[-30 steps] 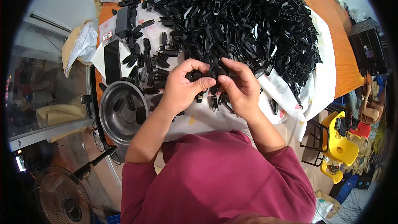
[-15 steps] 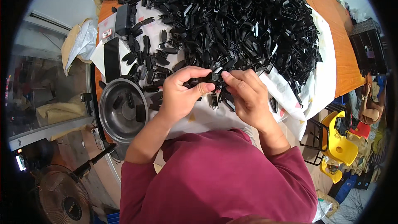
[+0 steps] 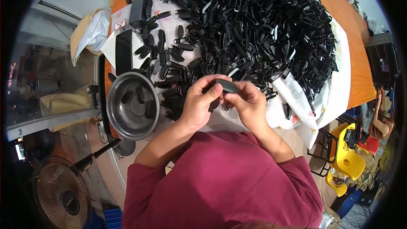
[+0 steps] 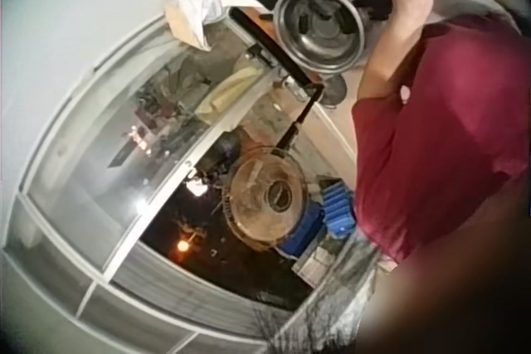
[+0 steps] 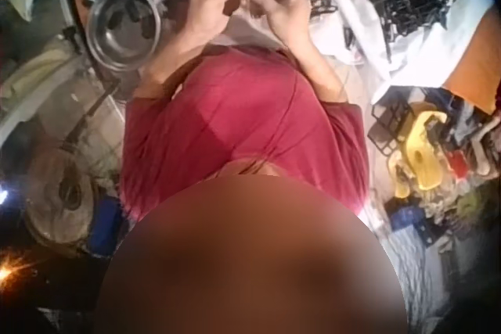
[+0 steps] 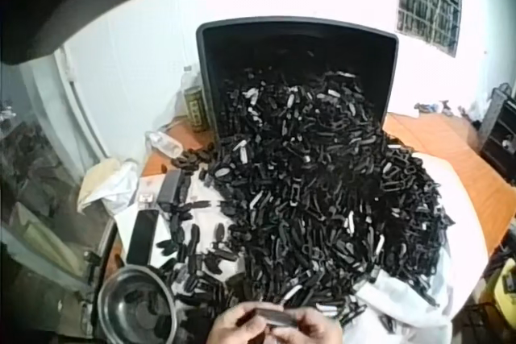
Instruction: Assembling small black plastic clips and placing them into a metal bowl.
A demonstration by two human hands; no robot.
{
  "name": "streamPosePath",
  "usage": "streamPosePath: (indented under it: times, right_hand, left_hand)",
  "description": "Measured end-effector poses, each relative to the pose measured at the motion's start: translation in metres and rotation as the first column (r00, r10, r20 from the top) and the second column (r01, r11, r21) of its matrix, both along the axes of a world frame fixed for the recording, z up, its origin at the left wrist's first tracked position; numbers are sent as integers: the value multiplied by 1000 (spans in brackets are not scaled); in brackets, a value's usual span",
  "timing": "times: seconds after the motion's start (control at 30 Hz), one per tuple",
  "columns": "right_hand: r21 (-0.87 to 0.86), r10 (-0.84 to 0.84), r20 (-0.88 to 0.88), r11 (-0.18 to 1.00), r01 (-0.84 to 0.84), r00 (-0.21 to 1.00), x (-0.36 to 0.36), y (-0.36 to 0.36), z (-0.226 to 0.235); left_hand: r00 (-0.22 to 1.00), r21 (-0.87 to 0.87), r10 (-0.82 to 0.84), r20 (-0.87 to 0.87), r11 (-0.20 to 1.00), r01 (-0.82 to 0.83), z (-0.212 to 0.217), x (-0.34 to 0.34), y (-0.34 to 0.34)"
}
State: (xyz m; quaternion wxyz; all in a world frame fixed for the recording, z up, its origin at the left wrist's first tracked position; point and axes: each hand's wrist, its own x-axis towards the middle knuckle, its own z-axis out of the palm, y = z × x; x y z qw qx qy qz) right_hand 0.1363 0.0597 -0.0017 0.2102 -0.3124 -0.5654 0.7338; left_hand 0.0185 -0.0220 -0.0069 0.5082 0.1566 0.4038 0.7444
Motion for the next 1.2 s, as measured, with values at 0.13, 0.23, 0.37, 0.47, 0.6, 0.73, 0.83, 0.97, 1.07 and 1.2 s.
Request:
streamPosePath:
  times: [0.13, 0.23, 0.37, 0.47, 0.6, 0.73, 0.83, 0.97, 1.07, 1.2]
  right_hand:
    - [72, 78, 22, 994, -80, 997, -6, 1, -20]
    - [-40, 125, -53, 991, -127, 991, -20, 5, -8]
    - [-85, 108, -142, 989, -121, 984, -23, 0, -7]
    - [-123, 101, -247, 983, -134, 964, -29, 0, -15]
    - [664, 63, 376, 677, -316, 924, -56, 44, -15]
    - [819, -276, 540, 388, -422, 795, -83, 62, -39]
    - [836, -268, 444, 467, -287, 855, -72, 63, -42]
    - [695, -186, 330, 712, -105, 925, -58, 61, -31]
    - [481, -129, 166, 876, 33, 978, -44, 65, -38]
    - [365, -151, 39, 922, 127, 988, -37, 60, -30]
  left_hand:
    - [999, -12, -47, 8, 999, 47, -10, -13, -6]
    - [995, -43, -13, -95, 999, 8, -10, -18, -10]
    - [995, -25, 12, -99, 1000, -14, -13, -20, -13]
    - [990, 57, -61, 130, 997, 54, -14, -30, -11]
    - [921, -200, 245, -303, 929, -313, -17, -57, 15]
    - [718, -324, 179, -673, 800, -504, -29, -79, 36]
    - [263, -471, -391, -882, 702, -535, -14, -75, 44]
    - [59, -626, -725, -686, 548, -555, -11, -80, 61]
    - [106, -653, -730, -675, 525, -546, -20, -86, 66]
    - [-6, -573, -678, -735, 626, -530, -14, -87, 57]
